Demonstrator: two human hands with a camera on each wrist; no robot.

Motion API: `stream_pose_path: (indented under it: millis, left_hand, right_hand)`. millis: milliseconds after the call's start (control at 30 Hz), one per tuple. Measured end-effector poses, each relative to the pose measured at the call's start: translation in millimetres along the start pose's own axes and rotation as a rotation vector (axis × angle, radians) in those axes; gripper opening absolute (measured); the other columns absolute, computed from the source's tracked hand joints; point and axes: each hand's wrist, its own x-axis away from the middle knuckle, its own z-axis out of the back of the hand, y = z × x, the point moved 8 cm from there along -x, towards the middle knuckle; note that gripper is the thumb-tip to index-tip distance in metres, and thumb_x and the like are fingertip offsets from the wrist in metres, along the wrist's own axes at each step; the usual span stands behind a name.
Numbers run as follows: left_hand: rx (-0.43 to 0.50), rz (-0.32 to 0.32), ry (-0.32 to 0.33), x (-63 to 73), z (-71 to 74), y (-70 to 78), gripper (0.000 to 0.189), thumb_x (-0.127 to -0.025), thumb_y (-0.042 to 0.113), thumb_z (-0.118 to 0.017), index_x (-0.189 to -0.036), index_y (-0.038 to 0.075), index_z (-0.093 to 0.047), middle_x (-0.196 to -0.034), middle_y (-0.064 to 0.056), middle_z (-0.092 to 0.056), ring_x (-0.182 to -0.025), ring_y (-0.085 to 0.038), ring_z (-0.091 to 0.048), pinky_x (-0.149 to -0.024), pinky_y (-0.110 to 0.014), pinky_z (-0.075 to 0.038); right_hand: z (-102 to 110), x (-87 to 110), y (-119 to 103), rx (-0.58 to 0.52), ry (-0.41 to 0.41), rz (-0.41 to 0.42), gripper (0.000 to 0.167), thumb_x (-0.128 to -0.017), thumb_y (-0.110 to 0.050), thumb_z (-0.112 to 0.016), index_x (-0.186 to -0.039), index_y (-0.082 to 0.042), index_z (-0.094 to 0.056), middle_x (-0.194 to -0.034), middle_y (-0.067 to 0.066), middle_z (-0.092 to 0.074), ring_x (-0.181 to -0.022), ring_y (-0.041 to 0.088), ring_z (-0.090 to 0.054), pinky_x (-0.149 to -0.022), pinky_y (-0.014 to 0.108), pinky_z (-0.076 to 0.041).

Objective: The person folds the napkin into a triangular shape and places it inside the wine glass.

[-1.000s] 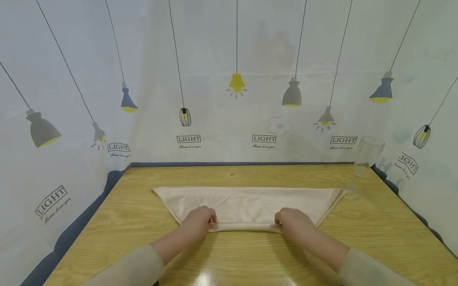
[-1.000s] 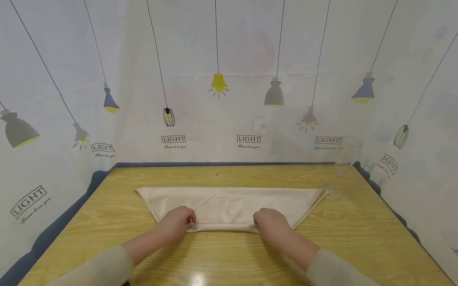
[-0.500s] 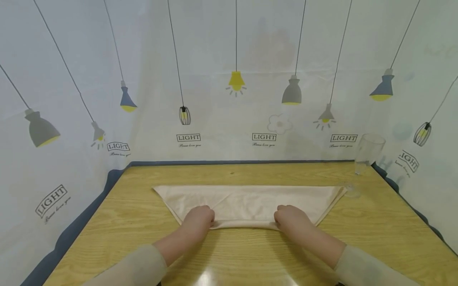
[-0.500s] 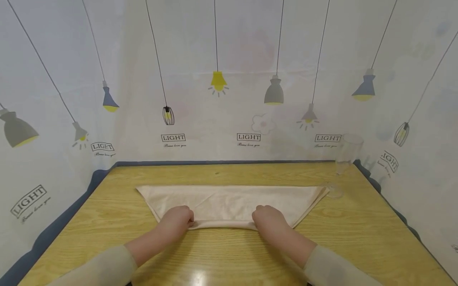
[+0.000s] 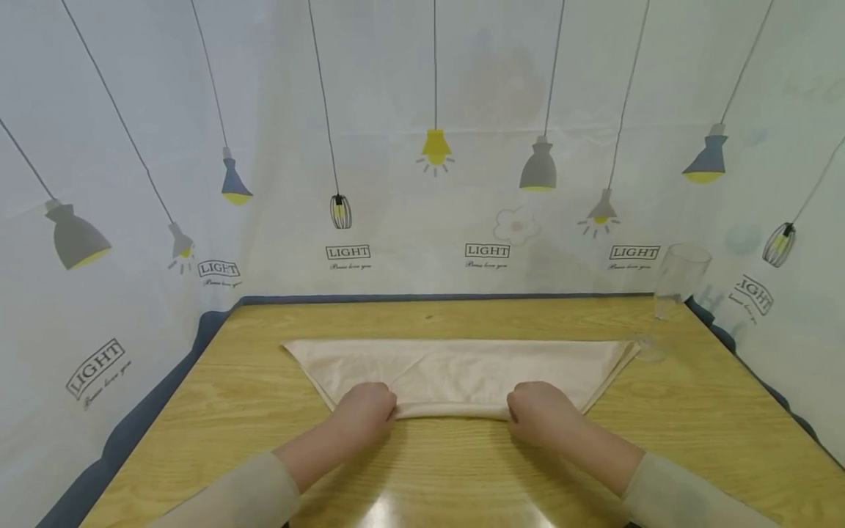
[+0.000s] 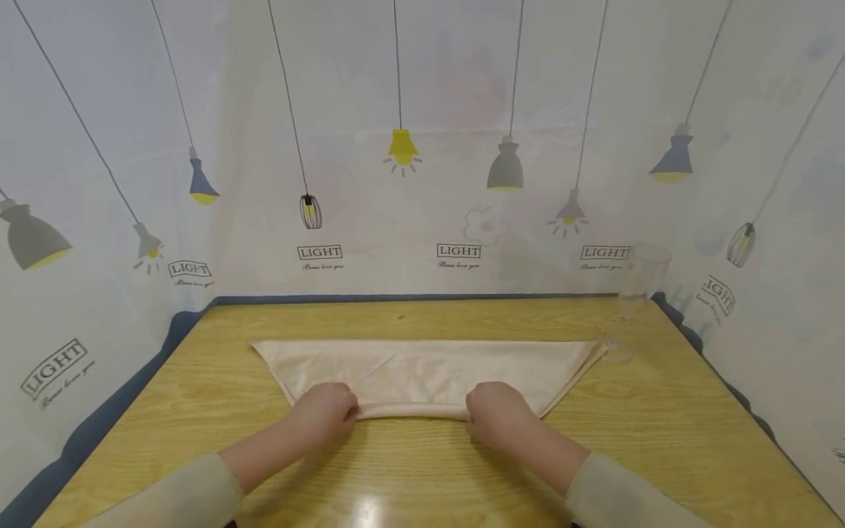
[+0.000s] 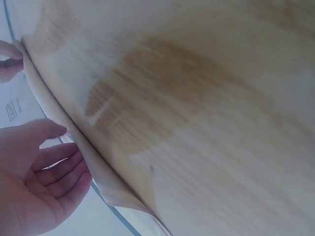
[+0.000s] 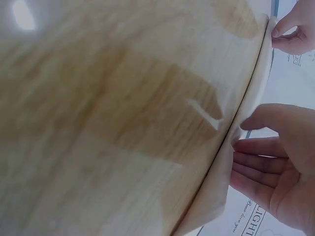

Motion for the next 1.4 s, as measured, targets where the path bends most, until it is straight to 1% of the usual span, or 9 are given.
stream_pose_path:
  millis: [167, 367, 500, 633, 767, 900, 1133, 1233, 1400]
  left_hand:
    - [-0.017, -0.044, -0.026, 2.1, -1.8, 1.6, 0.035, -0.074, 0.011, -0.075, -0.057, 0.013, -0.045, -0.057, 0.001, -0.043, -0.050, -0.015, -0.042, -0.050, -0.034, -0.042]
    - [-0.052, -0.059, -0.057, 2.3, -4.1, 4.1, 0.026, -0.078, 0.011, -0.077, -0.063, 0.011, -0.056, -0.060, 0.001, -0.050, -0.055, -0.015, -0.051, -0.055, -0.031, -0.046]
    - [0.004, -0.015, -0.085, 2.0, -5.5, 0.4, 0.019, -0.085, 0.007, -0.071, -0.068, 0.009, -0.063, -0.064, 0.001, -0.055, -0.061, -0.016, -0.057, -0.058, -0.031, -0.050]
    - [0.095, 0.045, -0.100, 0.9, -6.8, -7.4, 0.006, -0.087, 0.006, -0.071, -0.083, 0.006, -0.068, -0.074, -0.003, -0.064, -0.072, -0.021, -0.064, -0.065, -0.033, -0.054]
    - [0.133, 0.072, -0.100, -2.3, -9.2, -14.5, 0.010, -0.087, 0.007, -0.073, -0.091, 0.007, -0.064, -0.079, -0.005, -0.066, -0.074, -0.023, -0.064, -0.065, -0.034, -0.053]
    - [0.148, 0.089, -0.095, -5.8, -10.5, -19.1, 0.009, -0.087, 0.009, -0.073, -0.088, 0.008, -0.064, -0.079, -0.004, -0.064, -0.074, -0.021, -0.063, -0.063, -0.033, -0.052]
    - [0.135, 0.101, -0.082, -10.7, -9.6, -20.5, 0.012, -0.088, 0.013, -0.073, -0.089, 0.007, -0.063, -0.078, -0.001, -0.055, -0.068, -0.015, -0.055, -0.059, -0.028, -0.048]
    - [0.097, 0.094, -0.081, -11.2, -8.6, -19.2, 0.014, -0.087, 0.011, -0.075, -0.086, 0.009, -0.061, -0.078, 0.000, -0.050, -0.067, -0.014, -0.050, -0.058, -0.026, -0.046]
    - [0.040, 0.104, -0.076, -12.5, -7.7, -18.7, 0.014, -0.085, 0.011, -0.077, -0.081, 0.010, -0.064, -0.077, 0.001, -0.052, -0.069, -0.015, -0.053, -0.062, -0.026, -0.049]
  right_hand:
    - [-1.8, 3.0, -3.6, 0.034, 0.001, 0.045, 0.039, -0.076, 0.001, -0.069, -0.055, -0.015, -0.041, -0.055, -0.005, -0.037, -0.052, 0.010, -0.030, -0.049, 0.029, -0.037]
    - [2.6, 6.8, -6.5, 0.040, 0.043, 0.072, 0.033, -0.078, 0.001, -0.073, -0.059, -0.012, -0.050, -0.056, -0.004, -0.046, -0.050, 0.010, -0.042, -0.049, 0.028, -0.043]
    - [5.4, 5.6, -4.9, -0.016, 0.054, 0.046, 0.026, -0.082, -0.003, -0.074, -0.065, -0.011, -0.056, -0.058, -0.003, -0.053, -0.051, 0.009, -0.047, -0.050, 0.026, -0.044]
    - [6.4, 3.0, -3.4, -0.034, 0.064, 0.022, 0.018, -0.083, -0.004, -0.074, -0.073, -0.008, -0.061, -0.065, 0.002, -0.061, -0.057, 0.016, -0.057, -0.053, 0.030, -0.049]
    - [4.2, 0.7, 0.8, -0.066, 0.053, -0.026, 0.009, -0.085, -0.005, -0.074, -0.083, -0.005, -0.064, -0.075, 0.008, -0.067, -0.068, 0.024, -0.065, -0.061, 0.035, -0.054]
    - [0.8, -2.4, 6.1, -0.099, 0.036, -0.067, 0.008, -0.086, -0.006, -0.073, -0.086, -0.004, -0.065, -0.078, 0.008, -0.066, -0.072, 0.024, -0.065, -0.064, 0.034, -0.055]
    - [-1.7, -9.9, 14.0, -0.108, 0.012, -0.107, 0.009, -0.086, -0.004, -0.073, -0.091, -0.004, -0.065, -0.080, 0.004, -0.061, -0.069, 0.018, -0.061, -0.060, 0.030, -0.052]
    - [-1.8, -11.0, 14.4, -0.111, 0.011, -0.101, 0.010, -0.086, -0.004, -0.073, -0.090, -0.005, -0.065, -0.079, 0.003, -0.057, -0.066, 0.016, -0.058, -0.058, 0.028, -0.051]
    - [0.6, -11.8, 13.0, -0.050, 0.061, -0.041, 0.010, -0.081, 0.000, -0.075, -0.079, -0.006, -0.069, -0.075, 0.001, -0.054, -0.067, 0.016, -0.055, -0.061, 0.026, -0.051]
